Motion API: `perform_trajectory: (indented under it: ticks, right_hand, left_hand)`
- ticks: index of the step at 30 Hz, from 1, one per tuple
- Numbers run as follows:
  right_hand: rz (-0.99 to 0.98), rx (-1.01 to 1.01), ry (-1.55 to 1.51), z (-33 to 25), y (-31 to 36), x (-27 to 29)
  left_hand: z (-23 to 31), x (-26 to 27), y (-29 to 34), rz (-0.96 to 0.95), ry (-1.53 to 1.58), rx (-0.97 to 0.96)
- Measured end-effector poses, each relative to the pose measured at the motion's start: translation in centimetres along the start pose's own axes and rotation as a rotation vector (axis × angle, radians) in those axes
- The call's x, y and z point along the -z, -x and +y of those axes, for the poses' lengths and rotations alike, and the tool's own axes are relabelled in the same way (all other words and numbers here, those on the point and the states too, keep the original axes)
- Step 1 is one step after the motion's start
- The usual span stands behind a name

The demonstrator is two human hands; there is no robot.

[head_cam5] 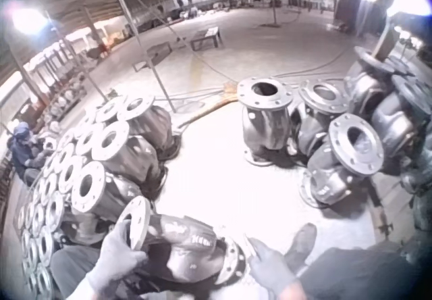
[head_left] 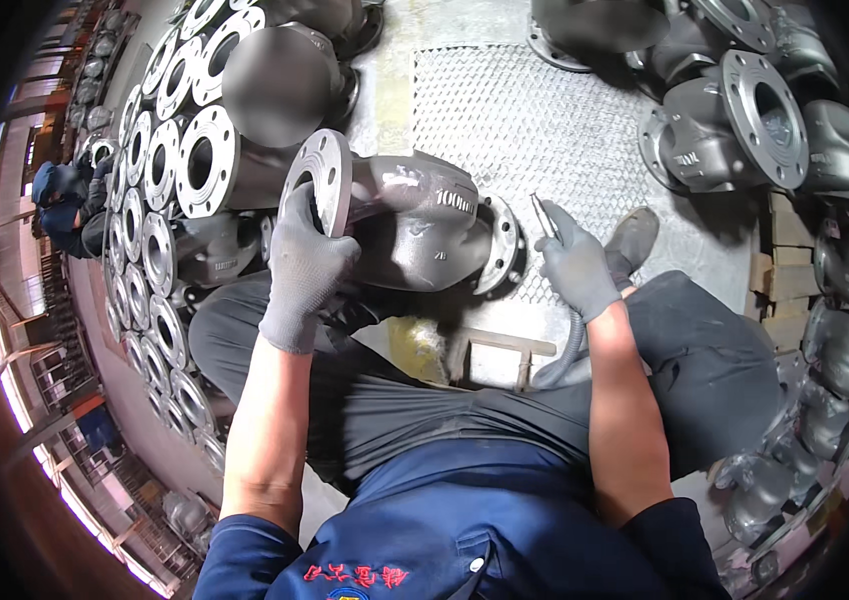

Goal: Grinding and polishing the surfaces and edges of large metal valves using a handheld pneumatic or electric rotary grinder.

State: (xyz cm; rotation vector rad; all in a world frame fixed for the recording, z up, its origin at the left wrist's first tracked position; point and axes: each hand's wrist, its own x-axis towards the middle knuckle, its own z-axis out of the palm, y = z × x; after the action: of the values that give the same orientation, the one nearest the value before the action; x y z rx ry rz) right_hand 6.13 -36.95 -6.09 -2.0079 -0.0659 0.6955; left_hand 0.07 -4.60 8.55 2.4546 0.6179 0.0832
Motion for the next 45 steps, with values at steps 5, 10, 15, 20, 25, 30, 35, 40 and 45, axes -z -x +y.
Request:
perform_trajectory:
  ticks: [5, 10, 15, 20, 25, 30, 35, 40, 45]
  right_hand:
    - [-0.163, -0.159, -0.162, -4.1, 0.1, -0.6]
    - [-0.142, 0.101, -0.207, -5.0, -0.8, -3.0]
    - [-0.154, 0.348, -0.041, -11.6, -1.3, -5.8]
    - [-0.232, 0.299, 0.108, -14.8, -3.1, -5.8]
    - [-0.308, 0.324, 0.146, -15.4, -5.8, -4.4]
    - [-0.366, 0.427, 0.112, -15.9, -5.7, -3.8]
    - [-0.180, 0.326, 0.105, -12.8, -3.4, -5.9]
    - [-0.095, 0.312, 0.035, -12.5, -2.0, -7.9]
    - [-0.131, 0.296, 0.069, -13.2, -2.6, -8.1]
  left_hand:
    - [-0.3, 1.1, 0.4, -0.003, 0.026, 0.126]
    - [-0.3, 0.7, -0.2, -0.017, 0.034, 0.104]
    - [-1.2, 0.7, -0.9, 0.009, 0.033, 0.092]
    - [-1.3, 0.6, -1.6, 0.026, -0.004, 0.110]
    - [-1.0, 0.4, -1.7, 0.019, 0.090, 0.114]
    - [-1.9, 0.4, -1.9, 0.024, 0.011, 0.016]
    - [-1.1, 0.4, -2.6, 0.003, -0.036, 0.073]
    - [-0.5, 0.5, -3.2, 0.004, -0.016, 0.108]
    - [-0.5, 0.5, -3.1, 0.031, -0.034, 0.068]
